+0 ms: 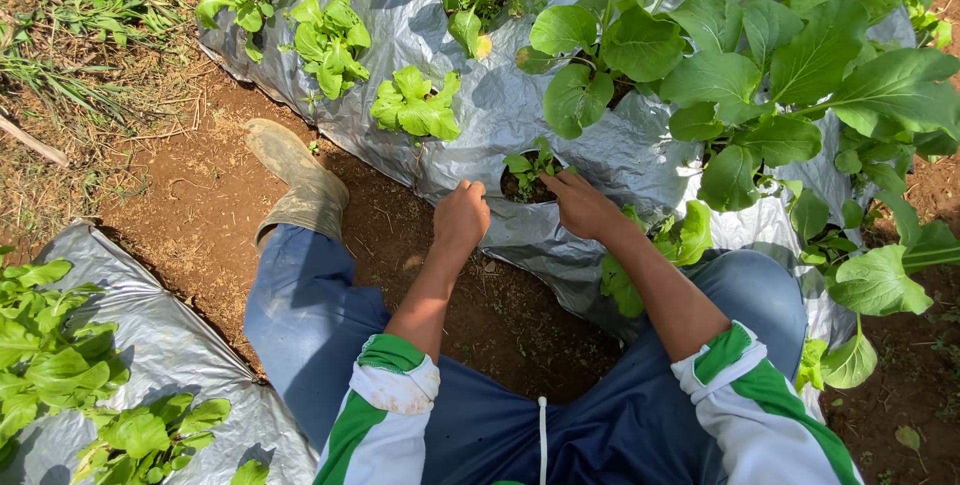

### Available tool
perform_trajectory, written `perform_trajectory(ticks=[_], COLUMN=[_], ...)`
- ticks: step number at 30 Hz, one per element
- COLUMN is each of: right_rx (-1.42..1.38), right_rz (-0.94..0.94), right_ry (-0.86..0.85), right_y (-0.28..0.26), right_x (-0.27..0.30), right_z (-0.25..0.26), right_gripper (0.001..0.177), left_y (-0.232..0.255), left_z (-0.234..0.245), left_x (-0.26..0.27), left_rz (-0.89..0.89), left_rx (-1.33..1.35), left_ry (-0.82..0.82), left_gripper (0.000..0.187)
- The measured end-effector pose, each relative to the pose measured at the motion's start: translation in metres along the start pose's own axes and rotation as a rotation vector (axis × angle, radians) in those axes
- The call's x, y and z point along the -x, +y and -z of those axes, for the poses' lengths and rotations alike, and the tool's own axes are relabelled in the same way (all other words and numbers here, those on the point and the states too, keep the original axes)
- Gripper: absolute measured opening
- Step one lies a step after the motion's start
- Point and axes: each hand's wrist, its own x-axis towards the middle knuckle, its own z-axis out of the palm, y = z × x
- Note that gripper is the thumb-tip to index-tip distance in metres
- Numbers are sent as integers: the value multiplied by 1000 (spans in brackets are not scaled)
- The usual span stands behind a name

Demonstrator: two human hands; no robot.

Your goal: The person sits on the ground between rows of leafy green plants growing through plastic mulch. They use their hands to pull small weeds from the soil around the base of the plants and discard them.

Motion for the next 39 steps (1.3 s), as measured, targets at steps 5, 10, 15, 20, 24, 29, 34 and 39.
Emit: perform_trajectory(ticks=[5, 10, 15, 20, 24, 29, 34, 39], right_rx=[-17, 53, 301, 271, 222, 164, 142, 118], right_rz=[-14, -9, -76, -107, -109, -82, -63, -65], right_ry=[2, -6, -79, -49, -55, -35, -38, -52], right_y=[9, -10, 1, 2, 10, 10, 14, 16], right_x=[-2, -1, -10, -14, -16, -16, -15, -16], right_z=[-8, 1, -13, -13, -16, -13, -14, -13], right_gripper=[61, 57, 69, 66, 61, 59, 57, 58], left_y=[1, 6, 30, 44, 27, 21, 7, 44], left_z=[-14, -45, -41, -41, -86, -100, -121, -33], left_x=[-2, -11, -20, -30, -45, -55, -60, -46], left_rz=[-52, -159, -116, -122, -170, -231, -286, 0], left_rx=[77, 102, 39, 28, -54, -163, -173, 354], left_ry=[19, 84, -68, -61, -36, 157, 209, -75], left_gripper=[21, 22, 23, 29, 28, 10, 13, 16])
